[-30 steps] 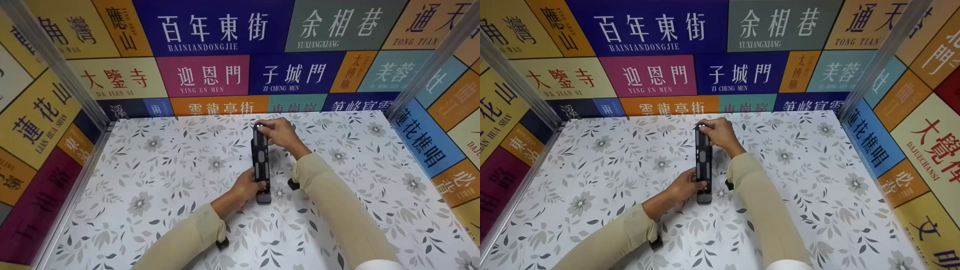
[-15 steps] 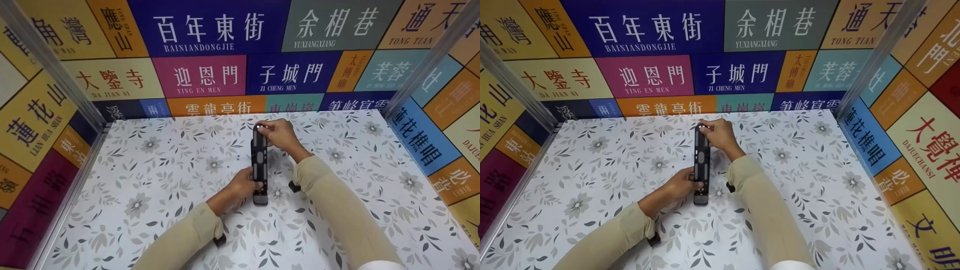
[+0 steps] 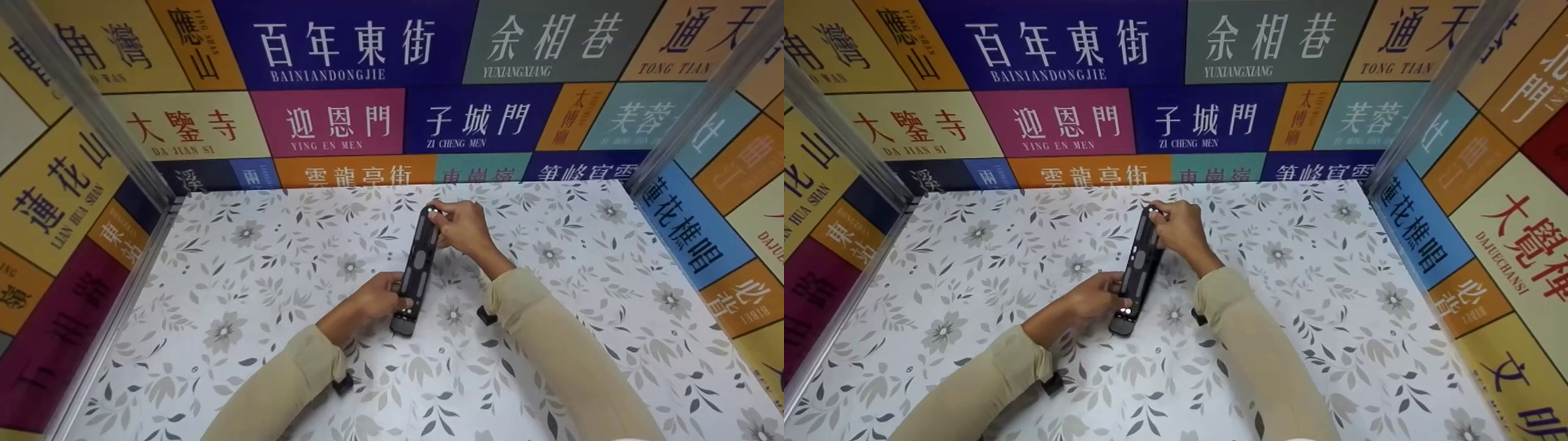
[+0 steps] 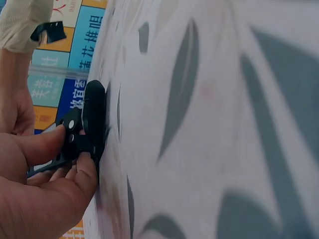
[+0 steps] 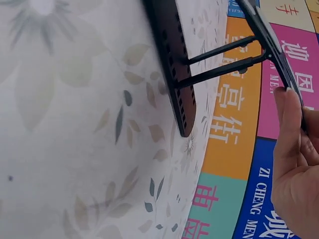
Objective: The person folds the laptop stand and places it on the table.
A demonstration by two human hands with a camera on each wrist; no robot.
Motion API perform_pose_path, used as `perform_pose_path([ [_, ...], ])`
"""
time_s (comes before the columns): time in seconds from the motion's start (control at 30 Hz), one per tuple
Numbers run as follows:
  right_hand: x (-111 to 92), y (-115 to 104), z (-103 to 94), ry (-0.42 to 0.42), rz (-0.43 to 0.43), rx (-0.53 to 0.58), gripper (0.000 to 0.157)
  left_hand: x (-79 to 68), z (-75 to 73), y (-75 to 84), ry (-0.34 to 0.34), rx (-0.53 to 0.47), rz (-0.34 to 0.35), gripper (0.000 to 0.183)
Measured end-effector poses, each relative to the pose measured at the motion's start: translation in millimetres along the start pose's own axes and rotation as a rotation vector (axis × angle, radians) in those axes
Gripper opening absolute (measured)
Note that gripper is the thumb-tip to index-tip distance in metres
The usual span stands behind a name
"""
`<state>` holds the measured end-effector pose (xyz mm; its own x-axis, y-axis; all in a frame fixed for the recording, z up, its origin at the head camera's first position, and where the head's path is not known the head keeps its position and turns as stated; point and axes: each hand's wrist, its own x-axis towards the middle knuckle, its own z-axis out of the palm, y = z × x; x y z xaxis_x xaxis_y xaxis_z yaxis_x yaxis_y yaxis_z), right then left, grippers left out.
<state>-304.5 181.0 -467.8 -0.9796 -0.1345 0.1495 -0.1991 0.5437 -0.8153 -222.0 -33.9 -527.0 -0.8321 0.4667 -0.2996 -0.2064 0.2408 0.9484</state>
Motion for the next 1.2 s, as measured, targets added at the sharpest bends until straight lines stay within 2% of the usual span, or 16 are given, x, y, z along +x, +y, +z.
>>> perform_pose_path([
  [0.17, -10, 0, 2.7, 0.057, -0.013, -0.022, 0.033, 0.0, -11.3, -2.6, -0.037, 0.068, 0.032, 0.025],
  [0.47, -19, 3, 12.4, 0.182, -0.048, -0.078, 0.032, 4.2, -23.7, -4.8, -0.086, 0.047, 0.041, 0.028],
  [0.67, -24, -1, 17.4, 0.253, -0.066, -0.162, 0.031, 3.9, -30.9, -6.6, -0.122, 0.009, 0.028, 0.030],
  [0.93, -28, -6, 20.8, 0.310, -0.072, -0.273, 0.025, 4.3, -42.7, -4.0, -0.138, 0.153, 0.089, 0.033],
  [1.0, -28, -7, 21.8, 0.333, -0.073, -0.312, 0.026, 5.6, -46.2, -3.5, -0.139, 0.172, 0.081, 0.034],
  [1.2, -31, -9, 25.9, 0.363, -0.057, -0.334, 0.028, 7.6, -53.9, -2.0, -0.158, 0.147, 0.019, 0.041],
])
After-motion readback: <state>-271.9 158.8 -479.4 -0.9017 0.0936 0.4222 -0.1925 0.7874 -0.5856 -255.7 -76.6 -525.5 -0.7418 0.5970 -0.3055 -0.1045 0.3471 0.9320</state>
